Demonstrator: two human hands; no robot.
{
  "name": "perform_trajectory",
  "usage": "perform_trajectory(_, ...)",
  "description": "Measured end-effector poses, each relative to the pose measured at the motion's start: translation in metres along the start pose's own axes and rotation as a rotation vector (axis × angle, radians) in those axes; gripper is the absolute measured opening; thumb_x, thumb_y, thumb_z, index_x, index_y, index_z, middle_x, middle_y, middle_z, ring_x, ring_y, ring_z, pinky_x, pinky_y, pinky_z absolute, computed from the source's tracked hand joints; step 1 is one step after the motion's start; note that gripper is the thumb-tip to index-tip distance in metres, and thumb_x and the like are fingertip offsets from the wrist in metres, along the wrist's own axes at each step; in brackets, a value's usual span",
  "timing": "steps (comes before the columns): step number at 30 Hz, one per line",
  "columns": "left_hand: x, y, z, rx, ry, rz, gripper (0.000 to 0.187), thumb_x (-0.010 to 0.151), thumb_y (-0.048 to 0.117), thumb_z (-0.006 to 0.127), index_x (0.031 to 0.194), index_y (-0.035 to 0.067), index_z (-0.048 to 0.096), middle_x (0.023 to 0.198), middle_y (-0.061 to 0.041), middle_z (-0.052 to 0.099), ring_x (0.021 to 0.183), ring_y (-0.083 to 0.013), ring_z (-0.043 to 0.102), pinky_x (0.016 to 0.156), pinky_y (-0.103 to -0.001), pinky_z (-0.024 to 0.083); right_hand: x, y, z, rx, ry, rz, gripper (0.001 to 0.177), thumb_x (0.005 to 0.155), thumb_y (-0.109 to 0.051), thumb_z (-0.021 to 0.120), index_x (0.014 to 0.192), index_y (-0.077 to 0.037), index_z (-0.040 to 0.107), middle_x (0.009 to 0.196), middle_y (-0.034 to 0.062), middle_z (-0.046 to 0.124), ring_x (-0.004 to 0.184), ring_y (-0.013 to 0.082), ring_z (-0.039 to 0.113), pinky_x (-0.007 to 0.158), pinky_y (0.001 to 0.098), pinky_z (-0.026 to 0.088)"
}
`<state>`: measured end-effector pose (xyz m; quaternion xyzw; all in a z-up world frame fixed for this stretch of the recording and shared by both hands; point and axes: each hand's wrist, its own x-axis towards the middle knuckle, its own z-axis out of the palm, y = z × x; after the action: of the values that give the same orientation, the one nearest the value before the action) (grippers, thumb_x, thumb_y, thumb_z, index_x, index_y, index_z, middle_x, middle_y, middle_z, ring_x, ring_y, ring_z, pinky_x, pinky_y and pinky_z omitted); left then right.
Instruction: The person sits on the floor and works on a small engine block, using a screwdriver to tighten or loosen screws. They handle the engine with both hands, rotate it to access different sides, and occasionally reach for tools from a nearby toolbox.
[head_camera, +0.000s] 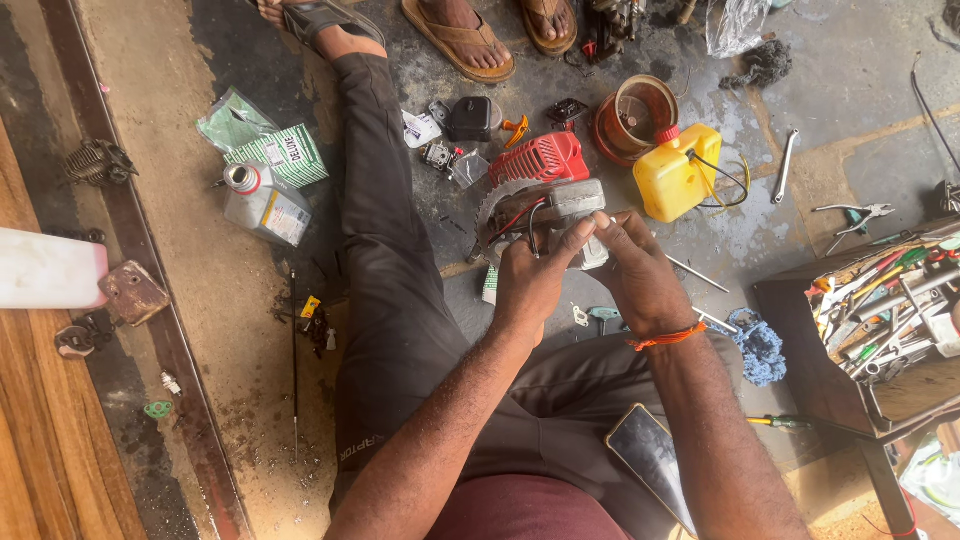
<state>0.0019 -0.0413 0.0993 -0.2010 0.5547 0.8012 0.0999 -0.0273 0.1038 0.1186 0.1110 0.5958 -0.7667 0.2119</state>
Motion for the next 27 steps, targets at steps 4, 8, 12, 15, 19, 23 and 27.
perform_trajectory(4, -0.002, -0.004, -0.001, -0.117, -0.071, 0.056, 0.061, 0.084, 0.052, 0.078, 0.120, 0.003, 0.068, 0.112, -0.006, 0.069, 0.106, -0.0138, 0.064, 0.092, -0.032, 0.051, -0.005, -0.003, 0.004, -0.055, 0.012, 0.019, 0.037, 0.099, -0.036, 0.062, 0.121, -0.008, 0.053, 0.121, 0.0066, 0.062, 0.118, 0.0182, 0.058, 0.102, 0.0458, 0.050)
perform_trajectory(8, 0.001, -0.009, -0.001, -0.179, -0.046, -0.022, 0.052, 0.091, 0.046, 0.070, 0.123, 0.005, 0.066, 0.113, -0.004, 0.069, 0.104, -0.0138, 0.063, 0.091, -0.034, 0.051, -0.008, -0.003, 0.002, -0.028, 0.025, 0.075, 0.050, 0.100, -0.047, 0.048, 0.140, -0.017, 0.052, 0.132, 0.0015, 0.063, 0.117, 0.0168, 0.058, 0.102, 0.0397, 0.047)
perform_trajectory(12, 0.001, -0.012, -0.003, -0.360, -0.042, -0.111, 0.050, 0.093, 0.045, 0.065, 0.125, 0.006, 0.065, 0.113, -0.004, 0.069, 0.105, -0.0114, 0.064, 0.093, -0.032, 0.051, -0.005, 0.001, -0.015, 0.047, -0.027, 0.118, 0.053, 0.106, -0.041, 0.047, 0.137, 0.002, 0.055, 0.131, 0.0141, 0.064, 0.122, 0.0236, 0.059, 0.107, 0.0430, 0.046)
perform_trajectory(15, 0.002, -0.010, 0.000, -0.339, -0.016, -0.061, 0.051, 0.093, 0.046, 0.066, 0.126, 0.007, 0.064, 0.115, -0.003, 0.068, 0.107, -0.0100, 0.065, 0.095, -0.031, 0.052, 0.001, 0.004, -0.026, 0.038, -0.061, 0.096, 0.044, 0.101, -0.024, 0.052, 0.137, 0.002, 0.056, 0.133, 0.0106, 0.064, 0.125, 0.0228, 0.060, 0.109, 0.0439, 0.049)
perform_trajectory(19, -0.004, -0.010, 0.001, -0.250, 0.011, -0.008, 0.053, 0.096, 0.044, 0.070, 0.127, 0.002, 0.064, 0.116, -0.010, 0.067, 0.106, -0.0156, 0.064, 0.090, -0.033, 0.053, 0.011, 0.015, -0.038, -0.001, -0.132, 0.125, 0.039, 0.098, -0.011, 0.056, 0.133, 0.006, 0.059, 0.129, 0.0126, 0.066, 0.121, 0.0222, 0.064, 0.107, 0.0393, 0.054)
perform_trajectory(23, -0.010, 0.001, -0.002, -0.180, 0.028, -0.055, 0.055, 0.093, 0.045, 0.067, 0.130, 0.004, 0.060, 0.120, -0.010, 0.066, 0.110, -0.0177, 0.067, 0.091, -0.038, 0.059, 0.025, 0.021, -0.047, -0.082, -0.177, 0.145, 0.037, 0.095, -0.004, 0.060, 0.130, 0.006, 0.063, 0.122, 0.0132, 0.069, 0.112, 0.0204, 0.068, 0.102, 0.0355, 0.057)
perform_trajectory(27, -0.014, 0.011, 0.000, -0.120, 0.047, -0.080, 0.058, 0.091, 0.048, 0.064, 0.131, 0.005, 0.058, 0.124, -0.009, 0.066, 0.113, -0.0186, 0.068, 0.092, -0.043, 0.062, 0.035, 0.024, -0.050, -0.130, -0.223, 0.134, 0.032, 0.093, -0.006, 0.066, 0.123, 0.006, 0.068, 0.115, 0.0116, 0.073, 0.105, 0.0198, 0.071, 0.097, 0.0359, 0.059)
